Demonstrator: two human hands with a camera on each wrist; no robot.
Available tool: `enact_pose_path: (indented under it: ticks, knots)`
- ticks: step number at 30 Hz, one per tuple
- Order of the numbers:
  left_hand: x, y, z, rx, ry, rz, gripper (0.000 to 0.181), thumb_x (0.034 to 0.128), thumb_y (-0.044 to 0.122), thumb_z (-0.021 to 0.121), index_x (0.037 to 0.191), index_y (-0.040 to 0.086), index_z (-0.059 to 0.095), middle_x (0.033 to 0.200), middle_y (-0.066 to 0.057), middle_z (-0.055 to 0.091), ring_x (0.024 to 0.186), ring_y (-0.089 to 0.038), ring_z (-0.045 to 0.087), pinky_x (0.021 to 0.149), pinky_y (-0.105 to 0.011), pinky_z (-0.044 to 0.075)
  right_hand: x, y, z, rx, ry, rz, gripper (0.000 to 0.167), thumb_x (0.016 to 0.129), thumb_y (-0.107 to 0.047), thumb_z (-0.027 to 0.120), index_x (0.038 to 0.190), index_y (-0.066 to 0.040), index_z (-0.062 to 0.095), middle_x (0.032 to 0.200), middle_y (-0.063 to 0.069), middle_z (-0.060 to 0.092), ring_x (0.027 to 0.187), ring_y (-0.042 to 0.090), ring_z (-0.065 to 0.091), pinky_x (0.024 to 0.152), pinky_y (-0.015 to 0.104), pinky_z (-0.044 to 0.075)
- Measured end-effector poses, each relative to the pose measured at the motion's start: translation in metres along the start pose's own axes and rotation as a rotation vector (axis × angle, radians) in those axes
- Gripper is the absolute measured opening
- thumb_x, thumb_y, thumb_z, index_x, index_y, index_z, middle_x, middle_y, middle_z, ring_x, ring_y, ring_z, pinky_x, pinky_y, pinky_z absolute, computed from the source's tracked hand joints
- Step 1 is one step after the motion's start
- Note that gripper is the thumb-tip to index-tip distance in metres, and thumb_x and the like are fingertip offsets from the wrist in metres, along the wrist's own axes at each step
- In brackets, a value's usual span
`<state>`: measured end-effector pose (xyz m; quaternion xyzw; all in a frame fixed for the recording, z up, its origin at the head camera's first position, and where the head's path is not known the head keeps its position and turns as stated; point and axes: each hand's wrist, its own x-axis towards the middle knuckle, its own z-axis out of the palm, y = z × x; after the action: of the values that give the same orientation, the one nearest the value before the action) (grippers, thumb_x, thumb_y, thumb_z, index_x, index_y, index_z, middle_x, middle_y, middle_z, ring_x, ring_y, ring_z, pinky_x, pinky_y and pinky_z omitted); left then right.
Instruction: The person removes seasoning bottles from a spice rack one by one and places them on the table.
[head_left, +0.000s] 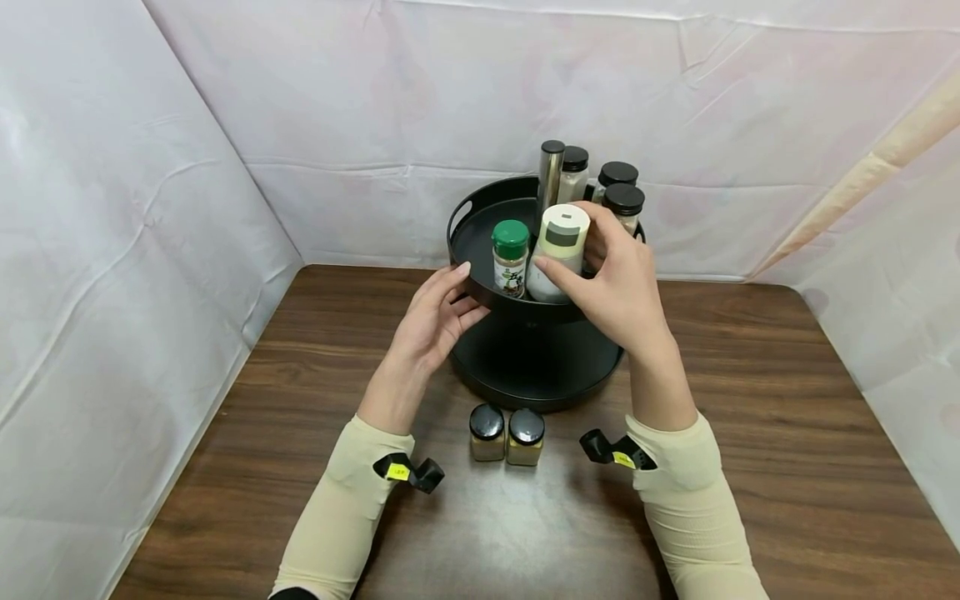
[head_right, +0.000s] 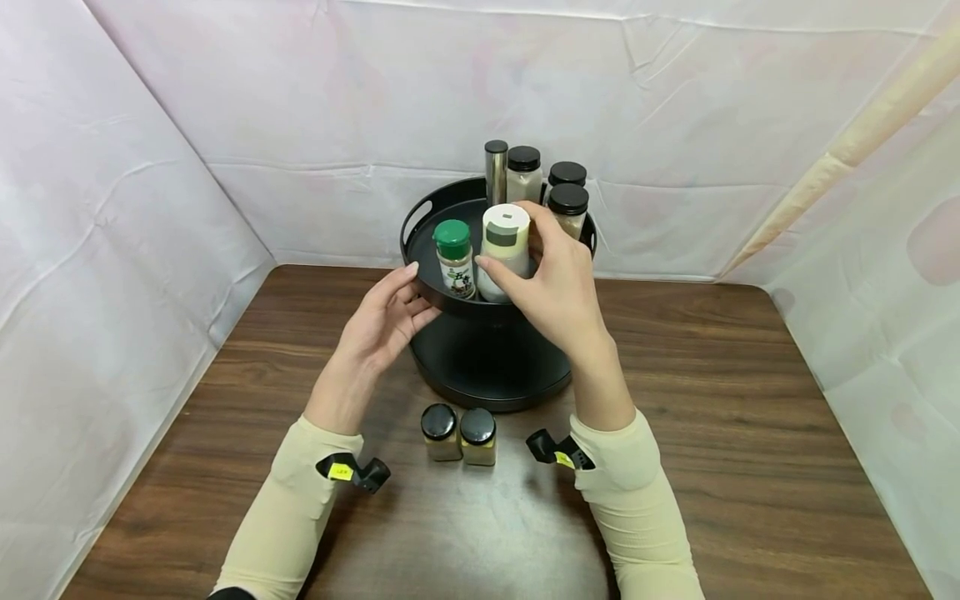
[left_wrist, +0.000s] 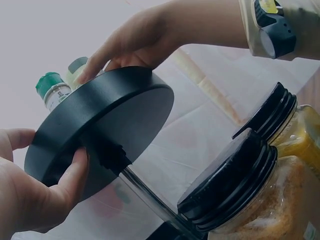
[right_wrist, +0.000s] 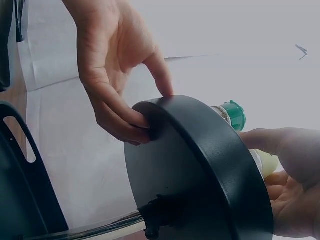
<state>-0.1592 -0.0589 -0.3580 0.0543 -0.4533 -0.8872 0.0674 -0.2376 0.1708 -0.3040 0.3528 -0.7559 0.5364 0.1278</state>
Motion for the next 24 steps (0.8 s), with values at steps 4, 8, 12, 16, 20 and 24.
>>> enact_pose_path:
  ticks: [4,8,12,16,20,24]
  knots:
    - [-0.0002,0.0001,-0.0009,0.001,-0.002,0.003,0.013,0.1069,0.018,0.058,0.117,0.009,0.054,0.114,-0.007,0.063,0.101,-0.025,0.068,0.088,-0.035,0.06,0.0004,0.0004,0.0007,0.003,-0.002,0.004,0.062,0.09,-0.018,0.088,0.144,-0.007,0.06,0.128,0.007,0.072,0.117,0.015,0.071,0.096,0.032,0.058]
    - [-0.0006,0.0002,-0.0025,0.0,-0.004,0.006,0.012,0.1071,0.018,0.058,0.116,0.01,0.055,0.113,-0.007,0.063,0.101,-0.024,0.068,0.088,-0.035,0.06,0.0009,0.0013,0.0018,0.029,-0.003,-0.002,0.06,0.09,-0.017,0.088,0.142,-0.007,0.062,0.125,0.007,0.074,0.112,0.015,0.073,0.094,0.029,0.059]
    - [-0.0013,0.0003,-0.0034,0.0,-0.008,0.009,0.013,0.107,0.018,0.058,0.116,0.009,0.055,0.113,-0.007,0.062,0.101,-0.024,0.068,0.088,-0.035,0.06,0.0012,0.0017,0.0021,0.078,0.0,-0.015,0.058,0.089,-0.013,0.088,0.141,-0.007,0.063,0.122,0.007,0.075,0.108,0.017,0.075,0.093,0.028,0.059]
    - [-0.0012,0.0004,-0.0032,-0.002,-0.01,0.01,0.014,0.107,0.018,0.058,0.117,0.009,0.055,0.114,-0.008,0.062,0.102,-0.024,0.068,0.088,-0.035,0.06,0.0014,0.0018,0.0011,0.118,0.018,-0.013,0.057,0.089,-0.01,0.088,0.14,-0.006,0.064,0.122,0.008,0.075,0.107,0.017,0.075,0.091,0.027,0.059]
    - [-0.0011,0.0008,-0.0021,-0.006,-0.005,0.007,0.013,0.1068,0.018,0.059,0.116,0.009,0.056,0.113,-0.007,0.063,0.101,-0.024,0.068,0.088,-0.035,0.06,0.0023,0.0008,-0.0009,0.173,0.062,-0.019,0.056,0.088,-0.005,0.088,0.139,-0.004,0.064,0.123,0.01,0.074,0.106,0.016,0.075,0.091,0.027,0.059]
    - [-0.0009,0.0012,-0.0009,-0.009,-0.002,0.004,0.012,0.1072,0.017,0.058,0.116,0.009,0.056,0.113,-0.007,0.063,0.1,-0.024,0.068,0.088,-0.035,0.061,0.0029,-0.0019,-0.0022,0.277,0.098,-0.031,0.054,0.087,0.002,0.086,0.137,-0.002,0.065,0.124,0.014,0.074,0.107,0.019,0.075,0.091,0.028,0.059]
